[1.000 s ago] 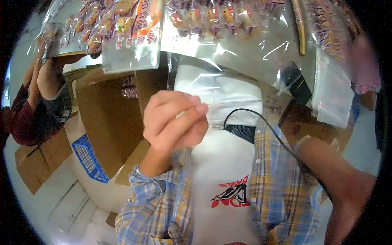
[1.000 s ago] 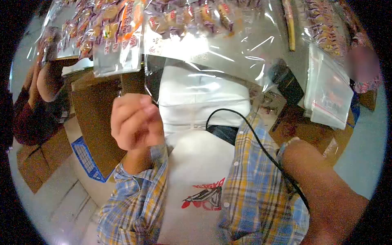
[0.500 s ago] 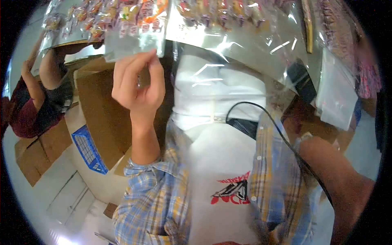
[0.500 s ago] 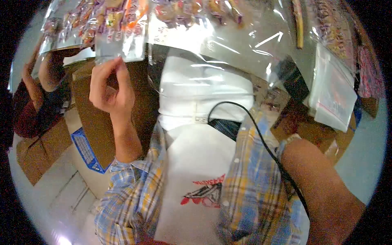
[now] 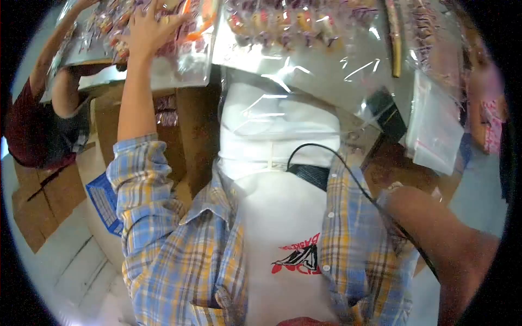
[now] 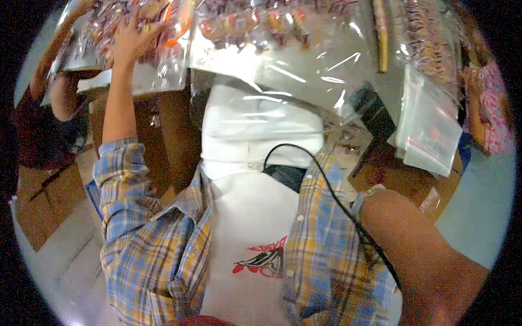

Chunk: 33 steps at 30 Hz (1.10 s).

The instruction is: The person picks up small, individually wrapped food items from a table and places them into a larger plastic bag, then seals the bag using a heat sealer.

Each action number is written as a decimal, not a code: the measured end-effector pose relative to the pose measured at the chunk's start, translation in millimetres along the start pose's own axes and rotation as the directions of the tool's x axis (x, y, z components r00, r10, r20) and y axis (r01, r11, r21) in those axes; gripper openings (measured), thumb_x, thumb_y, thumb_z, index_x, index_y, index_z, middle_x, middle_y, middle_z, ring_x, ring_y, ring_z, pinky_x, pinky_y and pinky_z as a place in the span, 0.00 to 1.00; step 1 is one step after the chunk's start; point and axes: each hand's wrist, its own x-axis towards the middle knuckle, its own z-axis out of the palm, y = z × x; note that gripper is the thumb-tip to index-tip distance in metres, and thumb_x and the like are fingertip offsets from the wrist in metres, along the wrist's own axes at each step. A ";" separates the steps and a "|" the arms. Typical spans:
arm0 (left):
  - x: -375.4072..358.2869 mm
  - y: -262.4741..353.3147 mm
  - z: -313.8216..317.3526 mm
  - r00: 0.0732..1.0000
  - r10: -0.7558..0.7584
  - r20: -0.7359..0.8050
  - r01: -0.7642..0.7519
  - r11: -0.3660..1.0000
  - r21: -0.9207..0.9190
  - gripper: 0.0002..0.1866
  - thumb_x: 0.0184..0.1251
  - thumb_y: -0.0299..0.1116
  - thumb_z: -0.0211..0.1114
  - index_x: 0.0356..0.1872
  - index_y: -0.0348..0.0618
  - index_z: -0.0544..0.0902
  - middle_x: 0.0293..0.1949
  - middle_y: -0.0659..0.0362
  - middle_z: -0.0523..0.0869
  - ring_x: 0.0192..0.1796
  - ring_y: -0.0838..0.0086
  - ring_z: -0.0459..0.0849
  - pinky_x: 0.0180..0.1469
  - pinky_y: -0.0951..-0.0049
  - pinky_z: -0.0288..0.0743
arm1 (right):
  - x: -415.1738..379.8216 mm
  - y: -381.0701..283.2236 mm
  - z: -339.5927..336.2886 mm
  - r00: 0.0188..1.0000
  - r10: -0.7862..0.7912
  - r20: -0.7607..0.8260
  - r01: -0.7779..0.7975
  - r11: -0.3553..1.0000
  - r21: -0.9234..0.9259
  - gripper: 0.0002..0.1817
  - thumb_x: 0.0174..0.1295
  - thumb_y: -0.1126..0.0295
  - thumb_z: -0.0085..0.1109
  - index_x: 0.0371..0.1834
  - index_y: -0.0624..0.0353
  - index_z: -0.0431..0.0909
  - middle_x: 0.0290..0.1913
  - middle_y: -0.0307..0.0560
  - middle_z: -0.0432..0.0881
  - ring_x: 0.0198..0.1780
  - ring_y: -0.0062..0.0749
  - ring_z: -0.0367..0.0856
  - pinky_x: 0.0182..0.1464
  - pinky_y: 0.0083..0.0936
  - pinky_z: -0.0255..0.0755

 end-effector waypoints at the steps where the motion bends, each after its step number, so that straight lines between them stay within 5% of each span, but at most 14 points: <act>1: 3.3 2.1 13.9 0.999 -0.007 0.054 0.009 0.999 -0.031 0.62 0.47 0.85 0.67 0.85 0.70 0.61 0.81 0.37 0.62 0.81 0.33 0.60 0.76 0.32 0.60 | 0.0 0.1 0.1 1.000 -0.006 0.002 0.006 1.000 -0.007 0.07 0.72 0.64 0.59 0.49 0.42 0.82 0.55 0.41 0.84 0.57 0.46 0.78 0.54 0.47 0.73; 4: 4.5 8.3 3.7 0.988 -0.008 0.156 0.023 0.995 -0.092 0.67 0.41 0.81 0.73 0.85 0.65 0.61 0.78 0.32 0.64 0.77 0.31 0.64 0.74 0.32 0.64 | -0.7 -2.4 1.9 1.000 -0.015 -0.014 0.014 0.999 -0.032 0.07 0.72 0.64 0.58 0.50 0.42 0.81 0.55 0.40 0.83 0.58 0.46 0.77 0.55 0.47 0.73; 8: 21.2 6.8 -1.5 0.967 -0.045 0.252 0.081 0.988 -0.134 0.64 0.41 0.78 0.76 0.83 0.65 0.65 0.79 0.33 0.61 0.81 0.31 0.56 0.74 0.32 0.63 | 5.0 1.2 2.8 0.999 -0.015 -0.047 0.011 0.997 -0.076 0.07 0.74 0.64 0.57 0.51 0.41 0.80 0.56 0.40 0.83 0.59 0.46 0.76 0.56 0.48 0.72; 12: 52.0 -17.1 38.5 0.966 0.044 0.253 -0.045 0.999 -0.001 0.64 0.41 0.76 0.77 0.82 0.58 0.68 0.81 0.33 0.58 0.83 0.31 0.53 0.80 0.35 0.54 | 11.2 0.5 0.4 0.997 -0.013 -0.071 0.005 0.993 -0.121 0.07 0.75 0.63 0.56 0.52 0.40 0.80 0.57 0.39 0.82 0.61 0.47 0.75 0.58 0.49 0.72; 15: 69.2 -16.1 39.2 0.957 0.051 0.287 0.016 0.974 -0.227 0.62 0.42 0.76 0.77 0.79 0.54 0.71 0.83 0.37 0.58 0.83 0.31 0.52 0.83 0.38 0.50 | 2.4 8.5 2.5 0.983 0.031 -0.179 -0.068 0.977 -0.202 0.08 0.76 0.63 0.55 0.53 0.40 0.79 0.58 0.39 0.82 0.62 0.47 0.75 0.59 0.49 0.72; 16: 74.0 -10.3 33.8 0.944 -0.006 0.330 0.048 0.992 -0.118 0.57 0.45 0.73 0.76 0.77 0.54 0.74 0.83 0.43 0.59 0.83 0.35 0.55 0.81 0.37 0.55 | -10.3 6.4 -0.7 0.958 0.045 -0.282 -0.115 0.965 -0.237 0.08 0.76 0.63 0.54 0.53 0.39 0.79 0.58 0.38 0.81 0.62 0.47 0.74 0.59 0.50 0.71; 18: 64.4 12.9 11.0 0.958 -0.033 0.285 0.060 0.994 -0.087 0.47 0.53 0.64 0.76 0.74 0.55 0.77 0.82 0.46 0.64 0.80 0.42 0.63 0.75 0.35 0.66 | -61.5 10.8 -9.7 0.884 0.165 -0.438 -0.176 0.984 0.014 0.10 0.73 0.58 0.59 0.52 0.44 0.80 0.51 0.46 0.83 0.48 0.51 0.80 0.46 0.45 0.77; 21: 60.3 24.2 8.9 0.976 -0.053 0.210 0.079 0.990 -0.113 0.41 0.56 0.57 0.76 0.73 0.57 0.78 0.77 0.48 0.72 0.76 0.45 0.68 0.71 0.36 0.70 | -99.7 9.2 6.3 0.945 0.286 -0.157 -0.293 0.956 -0.021 0.16 0.69 0.63 0.65 0.58 0.49 0.80 0.52 0.51 0.84 0.43 0.52 0.85 0.36 0.37 0.82; 25: 51.4 25.1 3.6 0.997 -0.070 0.034 0.076 0.977 -0.200 0.37 0.56 0.52 0.77 0.68 0.52 0.82 0.68 0.51 0.81 0.72 0.47 0.73 0.69 0.41 0.73 | -141.6 -6.9 8.4 0.863 0.430 0.265 -0.411 0.903 -0.124 0.15 0.60 0.78 0.66 0.51 0.55 0.87 0.50 0.52 0.86 0.44 0.44 0.86 0.38 0.35 0.81; 28: 57.2 23.2 -2.9 0.973 -0.075 -0.220 0.013 0.963 -0.269 0.34 0.54 0.46 0.80 0.63 0.45 0.85 0.64 0.50 0.83 0.68 0.49 0.76 0.68 0.45 0.74 | -164.3 -10.1 10.8 0.817 0.480 0.320 -0.469 0.875 -0.116 0.11 0.57 0.80 0.67 0.42 0.59 0.89 0.48 0.51 0.87 0.43 0.42 0.86 0.41 0.32 0.81; 31: 53.3 48.9 -46.8 0.922 -0.087 -0.377 -0.156 0.809 -0.567 0.33 0.51 0.41 0.82 0.61 0.40 0.86 0.60 0.49 0.85 0.62 0.50 0.80 0.69 0.49 0.73 | -162.0 -15.8 28.5 0.635 0.680 0.367 -0.717 0.695 -0.046 0.12 0.58 0.80 0.68 0.46 0.59 0.88 0.51 0.52 0.86 0.47 0.43 0.86 0.45 0.32 0.81; 33: 33.2 91.9 -91.5 0.815 0.156 -0.559 -0.508 0.658 -0.556 0.30 0.47 0.36 0.82 0.56 0.42 0.87 0.52 0.51 0.88 0.57 0.50 0.83 0.68 0.49 0.72 | -166.5 -15.8 44.9 0.432 0.807 0.403 -0.901 0.398 0.170 0.29 0.62 0.75 0.71 0.68 0.57 0.76 0.67 0.53 0.77 0.56 0.43 0.85 0.51 0.31 0.81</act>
